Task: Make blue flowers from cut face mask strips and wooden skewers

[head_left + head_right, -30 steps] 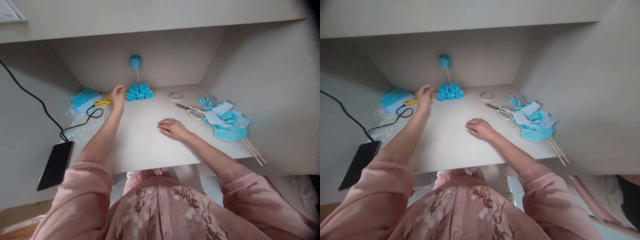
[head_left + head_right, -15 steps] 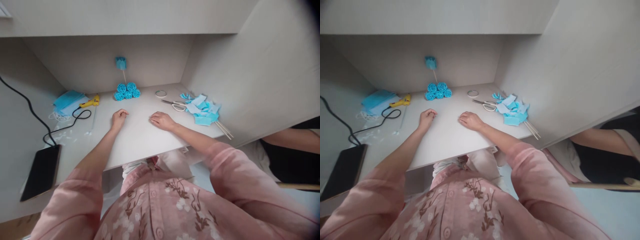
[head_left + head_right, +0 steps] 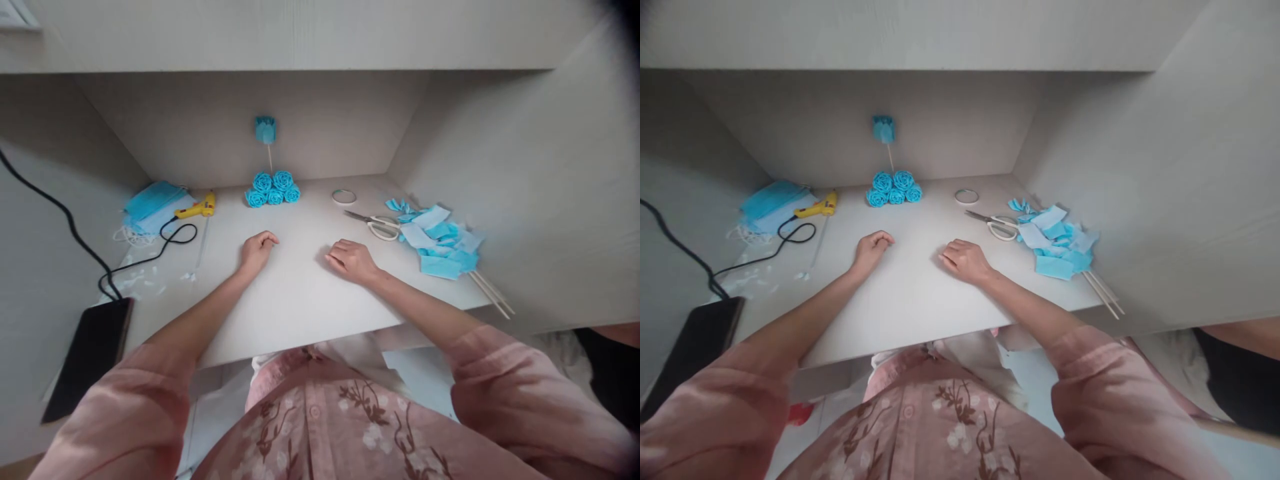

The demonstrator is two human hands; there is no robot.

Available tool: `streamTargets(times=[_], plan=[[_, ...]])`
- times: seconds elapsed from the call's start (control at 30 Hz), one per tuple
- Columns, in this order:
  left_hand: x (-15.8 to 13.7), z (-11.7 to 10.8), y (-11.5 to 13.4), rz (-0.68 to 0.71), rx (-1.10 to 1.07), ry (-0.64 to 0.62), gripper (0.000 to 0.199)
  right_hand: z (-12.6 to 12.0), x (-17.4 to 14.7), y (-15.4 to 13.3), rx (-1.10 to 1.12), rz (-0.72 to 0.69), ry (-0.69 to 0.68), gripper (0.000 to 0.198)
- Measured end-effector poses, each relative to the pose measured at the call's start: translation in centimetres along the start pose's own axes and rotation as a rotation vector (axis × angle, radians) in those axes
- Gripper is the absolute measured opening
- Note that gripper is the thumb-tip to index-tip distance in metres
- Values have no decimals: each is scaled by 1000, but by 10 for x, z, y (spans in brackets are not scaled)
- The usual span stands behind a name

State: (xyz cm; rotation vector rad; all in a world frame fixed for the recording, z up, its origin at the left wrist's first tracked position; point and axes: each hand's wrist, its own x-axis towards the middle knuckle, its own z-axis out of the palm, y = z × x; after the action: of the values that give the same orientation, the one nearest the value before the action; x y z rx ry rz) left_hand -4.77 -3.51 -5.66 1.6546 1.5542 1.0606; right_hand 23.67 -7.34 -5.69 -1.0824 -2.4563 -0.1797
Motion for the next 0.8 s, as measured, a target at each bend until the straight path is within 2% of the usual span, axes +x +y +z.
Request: streamTargets(times=[0.17,0.3,0.33,0.43,0.53,0.63,0.8], plan=[[-1,-2,-4,36,-28,-5,24,-9,-2,5,-117,25,-32,52],[-1,-3,-6,43,-66,13,25,-43,-23,31,-165,56,-93,42],[-2,-3,-6,40,-73,17,26,-54,-33,41,-179,93,-88,38],[-3,-3,-6,20,-110,21,25,-84,-66,76,-254,331,-12,31],[-4,-3,-4,-7,-155,31,24,-101,-88,110,-303,582,29,34],[-6,-4,-1,-28,-163,49,24,-103,-85,135,-337,707,-5,36],[-8,-5,2,-24,-162,59,23,-89,-45,153,-334,628,-107,34]])
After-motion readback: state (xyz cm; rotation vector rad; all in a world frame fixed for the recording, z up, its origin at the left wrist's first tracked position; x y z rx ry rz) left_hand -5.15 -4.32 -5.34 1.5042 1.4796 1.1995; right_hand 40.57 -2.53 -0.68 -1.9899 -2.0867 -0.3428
